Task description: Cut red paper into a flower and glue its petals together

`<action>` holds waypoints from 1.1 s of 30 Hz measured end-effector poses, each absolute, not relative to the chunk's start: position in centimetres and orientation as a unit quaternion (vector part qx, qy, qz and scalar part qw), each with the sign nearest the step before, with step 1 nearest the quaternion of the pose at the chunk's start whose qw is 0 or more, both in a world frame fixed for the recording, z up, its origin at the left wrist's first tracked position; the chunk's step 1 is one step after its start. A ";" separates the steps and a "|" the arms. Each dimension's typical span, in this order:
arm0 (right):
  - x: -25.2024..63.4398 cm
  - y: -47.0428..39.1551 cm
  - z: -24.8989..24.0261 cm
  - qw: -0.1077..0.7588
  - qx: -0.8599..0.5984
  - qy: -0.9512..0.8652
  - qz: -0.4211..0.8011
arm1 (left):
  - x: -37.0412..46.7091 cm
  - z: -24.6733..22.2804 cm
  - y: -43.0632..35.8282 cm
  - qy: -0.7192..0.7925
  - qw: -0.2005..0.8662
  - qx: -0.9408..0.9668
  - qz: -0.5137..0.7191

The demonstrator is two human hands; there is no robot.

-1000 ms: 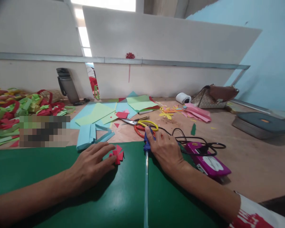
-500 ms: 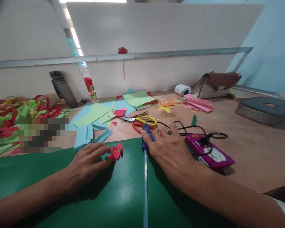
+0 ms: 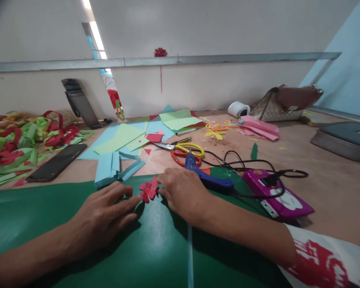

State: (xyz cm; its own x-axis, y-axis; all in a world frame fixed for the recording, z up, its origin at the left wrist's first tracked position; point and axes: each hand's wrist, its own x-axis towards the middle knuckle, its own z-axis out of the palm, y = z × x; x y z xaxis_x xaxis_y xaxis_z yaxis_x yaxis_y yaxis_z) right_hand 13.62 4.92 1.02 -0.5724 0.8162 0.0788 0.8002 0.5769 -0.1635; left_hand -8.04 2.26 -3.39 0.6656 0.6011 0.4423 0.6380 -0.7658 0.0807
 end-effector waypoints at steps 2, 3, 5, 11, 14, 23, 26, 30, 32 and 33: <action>13.6 5.0 0.4 0.077 -0.455 -0.885 0.066 | -7.7 -3.1 1.7 -0.352 0.011 -0.917 -0.188; 13.6 5.0 0.2 0.078 -0.454 -0.885 0.068 | -7.6 -3.0 1.6 -0.356 -0.001 -0.919 -0.171; 13.6 5.0 -0.3 0.084 -0.453 -0.885 0.069 | -7.5 -3.0 1.5 -0.361 -0.019 -0.921 -0.147; 13.8 5.3 -1.3 0.114 -0.429 -0.893 0.075 | -7.4 -3.2 1.8 -0.373 -0.035 -0.918 -0.127; 13.9 5.5 -1.6 0.115 -0.413 -0.901 0.070 | -7.4 -3.1 1.8 -0.376 -0.038 -0.918 -0.118; 13.8 5.8 -2.4 0.145 -0.373 -0.914 0.059 | -7.2 -3.1 2.0 -0.385 -0.035 -0.916 -0.107; 13.7 5.9 -2.5 0.161 -0.365 -0.915 0.052 | -7.1 -3.0 2.0 -0.386 -0.028 -0.916 -0.105; 13.6 5.7 -2.4 0.169 -0.354 -0.919 0.042 | -7.2 -3.2 2.0 -0.376 0.000 -0.915 -0.143; 13.5 5.5 -2.3 0.167 -0.352 -0.920 0.041 | -7.4 -3.6 2.1 -0.365 0.031 -0.911 -0.191; 13.5 5.4 -2.3 0.167 -0.350 -0.921 0.042 | -7.6 -3.9 2.2 -0.357 0.046 -0.908 -0.214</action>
State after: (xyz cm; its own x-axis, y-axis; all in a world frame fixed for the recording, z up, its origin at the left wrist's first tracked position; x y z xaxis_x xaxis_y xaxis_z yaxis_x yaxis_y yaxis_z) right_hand 13.50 5.40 -2.28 -0.6992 0.6585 0.2782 0.6306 0.7515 -0.1939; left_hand -7.55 2.16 -3.87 0.6540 0.6280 0.4217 0.6675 -0.7414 0.0688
